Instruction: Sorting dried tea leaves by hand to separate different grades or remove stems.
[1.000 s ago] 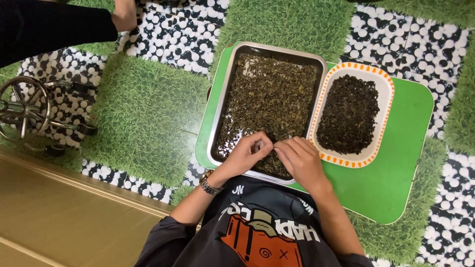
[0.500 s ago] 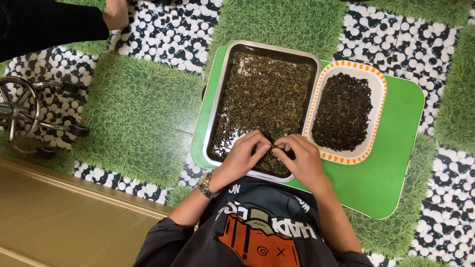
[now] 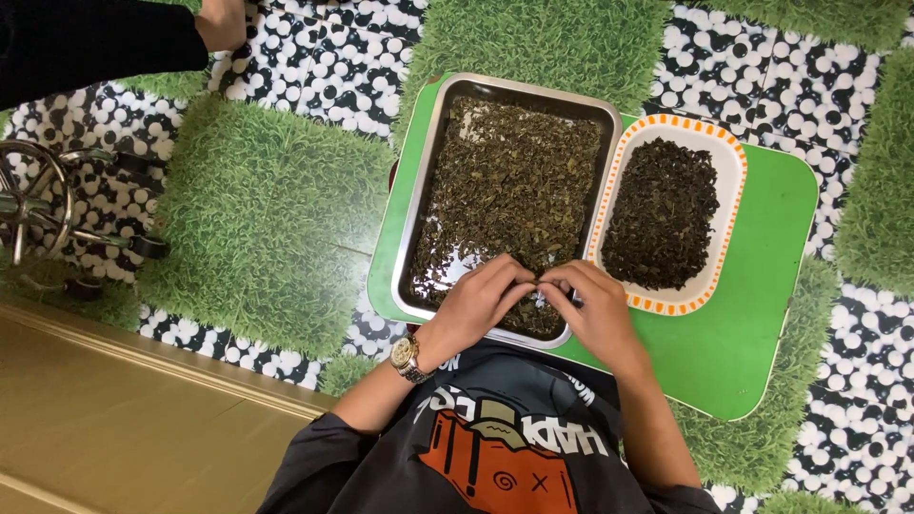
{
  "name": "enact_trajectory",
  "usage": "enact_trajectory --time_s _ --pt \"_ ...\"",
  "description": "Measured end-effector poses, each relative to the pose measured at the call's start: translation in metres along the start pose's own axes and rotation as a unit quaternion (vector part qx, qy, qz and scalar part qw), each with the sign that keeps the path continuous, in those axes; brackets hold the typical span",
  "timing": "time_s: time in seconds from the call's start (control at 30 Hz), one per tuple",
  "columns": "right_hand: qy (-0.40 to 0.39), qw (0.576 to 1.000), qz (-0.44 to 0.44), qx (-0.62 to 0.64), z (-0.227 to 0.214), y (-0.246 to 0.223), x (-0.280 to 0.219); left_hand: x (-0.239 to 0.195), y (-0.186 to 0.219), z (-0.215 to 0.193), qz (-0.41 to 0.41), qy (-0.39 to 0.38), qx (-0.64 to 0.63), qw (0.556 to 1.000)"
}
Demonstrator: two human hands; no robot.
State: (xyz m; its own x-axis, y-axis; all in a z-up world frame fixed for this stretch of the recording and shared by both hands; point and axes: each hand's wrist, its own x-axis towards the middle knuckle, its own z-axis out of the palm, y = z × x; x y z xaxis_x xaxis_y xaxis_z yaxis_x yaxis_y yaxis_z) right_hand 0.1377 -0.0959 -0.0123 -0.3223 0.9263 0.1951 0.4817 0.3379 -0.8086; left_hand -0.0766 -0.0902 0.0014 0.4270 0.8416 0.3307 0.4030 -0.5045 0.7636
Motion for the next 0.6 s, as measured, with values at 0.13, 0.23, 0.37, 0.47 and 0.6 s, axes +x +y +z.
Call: enact_trajectory --time_s 0.13,0.23,0.37,0.47,0.6 --pt "0.016 0.997 -0.02 -0.067 -0.017 0.024 -0.008 -0.004 -0.006 -0.001 -0.007 -0.003 0.005 1.0" --pt "0.073 0.986 -0.01 -0.15 -0.046 0.046 -0.015 -0.007 -0.012 -0.01 -0.032 -0.017 0.013 0.999" --pt "0.123 0.95 0.03 -0.286 -0.08 0.05 -0.024 -0.017 -0.027 -0.02 -0.105 -0.036 0.076 0.991" --pt "0.136 0.929 0.052 -0.339 -0.094 0.047 -0.025 -0.019 -0.02 -0.039 -0.147 -0.044 0.137 0.979" --pt "0.149 0.927 0.063 -0.337 -0.102 0.056 -0.028 -0.026 -0.011 -0.055 -0.204 -0.13 0.19 0.951"
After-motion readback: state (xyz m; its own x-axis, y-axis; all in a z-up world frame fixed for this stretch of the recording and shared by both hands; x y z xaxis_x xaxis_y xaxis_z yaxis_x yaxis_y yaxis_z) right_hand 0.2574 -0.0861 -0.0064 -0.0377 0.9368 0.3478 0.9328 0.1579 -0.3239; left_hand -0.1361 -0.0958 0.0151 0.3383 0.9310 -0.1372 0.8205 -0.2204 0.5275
